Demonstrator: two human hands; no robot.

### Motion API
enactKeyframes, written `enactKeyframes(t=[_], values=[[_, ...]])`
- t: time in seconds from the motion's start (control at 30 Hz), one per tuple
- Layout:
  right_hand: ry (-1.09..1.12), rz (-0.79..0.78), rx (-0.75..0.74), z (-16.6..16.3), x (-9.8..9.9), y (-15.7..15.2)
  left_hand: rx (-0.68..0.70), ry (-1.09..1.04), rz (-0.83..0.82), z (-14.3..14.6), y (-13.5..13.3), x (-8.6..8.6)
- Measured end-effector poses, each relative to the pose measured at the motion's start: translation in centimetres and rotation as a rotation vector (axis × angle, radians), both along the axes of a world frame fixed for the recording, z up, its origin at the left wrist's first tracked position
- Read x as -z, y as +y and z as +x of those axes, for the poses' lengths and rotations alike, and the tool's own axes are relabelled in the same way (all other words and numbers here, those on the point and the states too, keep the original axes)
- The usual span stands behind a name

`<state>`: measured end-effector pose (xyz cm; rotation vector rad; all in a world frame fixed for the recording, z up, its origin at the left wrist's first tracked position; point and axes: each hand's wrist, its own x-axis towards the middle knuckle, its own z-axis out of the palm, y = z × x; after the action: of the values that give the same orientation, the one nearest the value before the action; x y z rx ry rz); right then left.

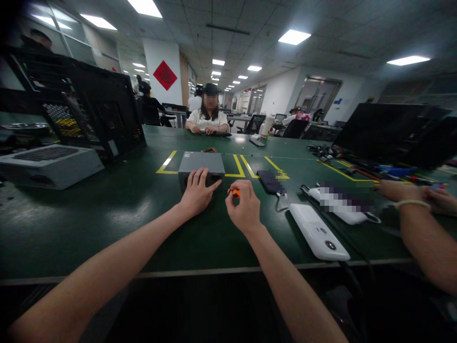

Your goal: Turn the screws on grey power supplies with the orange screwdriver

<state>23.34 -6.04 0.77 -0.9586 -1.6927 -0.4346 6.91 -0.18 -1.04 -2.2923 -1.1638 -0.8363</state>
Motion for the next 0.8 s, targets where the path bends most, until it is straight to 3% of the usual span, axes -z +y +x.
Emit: enactKeyframes(t=[0.2,0.37,0.6,0.8], values=[[0.054,-0.043,0.017,0.2,0.0,0.1,0.013,-0.011,-0.004,-0.1,0.0,-0.1],[0.275,-0.144,0.028,0.4,-0.2,0.2,0.026,0.023,-0.007,-0.6,-0.3,-0.7],[0.616,-0.378,-0.161,0.9,0.6,1.9,0.025,0.062,-0.035,-1.4,-2.0,-1.7],[0.847,-0.624,-0.232,0.9,1.4,3.2,0.015,0.107,-0.023,-2.2,-3.5,-1.9]])
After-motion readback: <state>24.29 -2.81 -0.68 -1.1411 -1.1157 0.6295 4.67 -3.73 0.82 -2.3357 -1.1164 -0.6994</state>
